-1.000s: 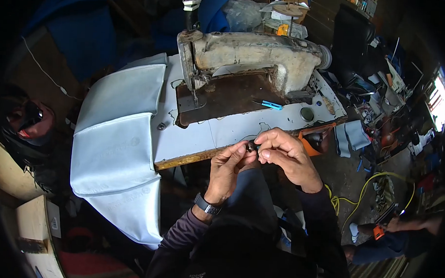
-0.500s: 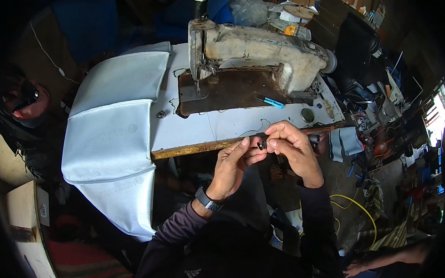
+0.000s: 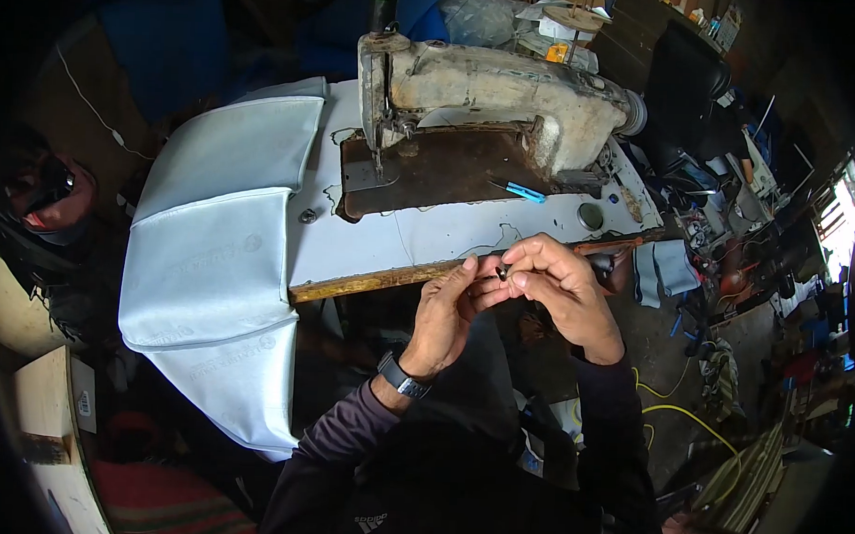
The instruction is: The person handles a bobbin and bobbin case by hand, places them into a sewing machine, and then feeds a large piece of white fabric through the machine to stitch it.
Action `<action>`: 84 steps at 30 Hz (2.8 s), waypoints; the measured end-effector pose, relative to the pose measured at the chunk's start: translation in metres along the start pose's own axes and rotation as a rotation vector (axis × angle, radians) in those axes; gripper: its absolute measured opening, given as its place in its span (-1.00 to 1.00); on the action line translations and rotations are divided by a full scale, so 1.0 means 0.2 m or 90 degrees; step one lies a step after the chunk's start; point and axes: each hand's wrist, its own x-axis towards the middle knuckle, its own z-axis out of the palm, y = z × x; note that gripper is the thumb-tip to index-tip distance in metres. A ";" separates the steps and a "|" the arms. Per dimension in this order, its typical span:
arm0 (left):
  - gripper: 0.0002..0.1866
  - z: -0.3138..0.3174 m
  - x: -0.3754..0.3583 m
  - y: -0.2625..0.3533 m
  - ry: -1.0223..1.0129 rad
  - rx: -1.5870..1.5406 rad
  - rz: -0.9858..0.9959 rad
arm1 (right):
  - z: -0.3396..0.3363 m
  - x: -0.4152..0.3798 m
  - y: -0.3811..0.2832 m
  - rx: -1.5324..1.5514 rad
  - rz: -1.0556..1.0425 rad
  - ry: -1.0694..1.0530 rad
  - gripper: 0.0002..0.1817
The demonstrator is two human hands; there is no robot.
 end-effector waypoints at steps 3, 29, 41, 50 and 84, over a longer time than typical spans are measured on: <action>-0.57 0.02 -0.01 0.00 0.000 0.000 0.010 | -0.02 0.01 0.03 -0.019 0.001 0.008 -0.83; -0.75 0.05 -0.12 0.04 0.059 0.499 0.243 | -0.01 0.05 0.12 -0.210 -0.145 0.120 -0.87; -0.81 0.05 -0.16 0.18 0.039 0.620 0.260 | 0.04 0.00 0.10 -0.423 -0.362 0.160 -0.88; -0.80 0.09 -0.17 0.23 -0.008 0.645 0.211 | 0.00 -0.03 0.16 -0.489 -0.396 0.192 -0.88; -0.84 0.17 -0.09 0.23 -0.041 0.648 0.133 | -1.02 -0.04 0.52 -0.769 -0.057 0.640 -0.87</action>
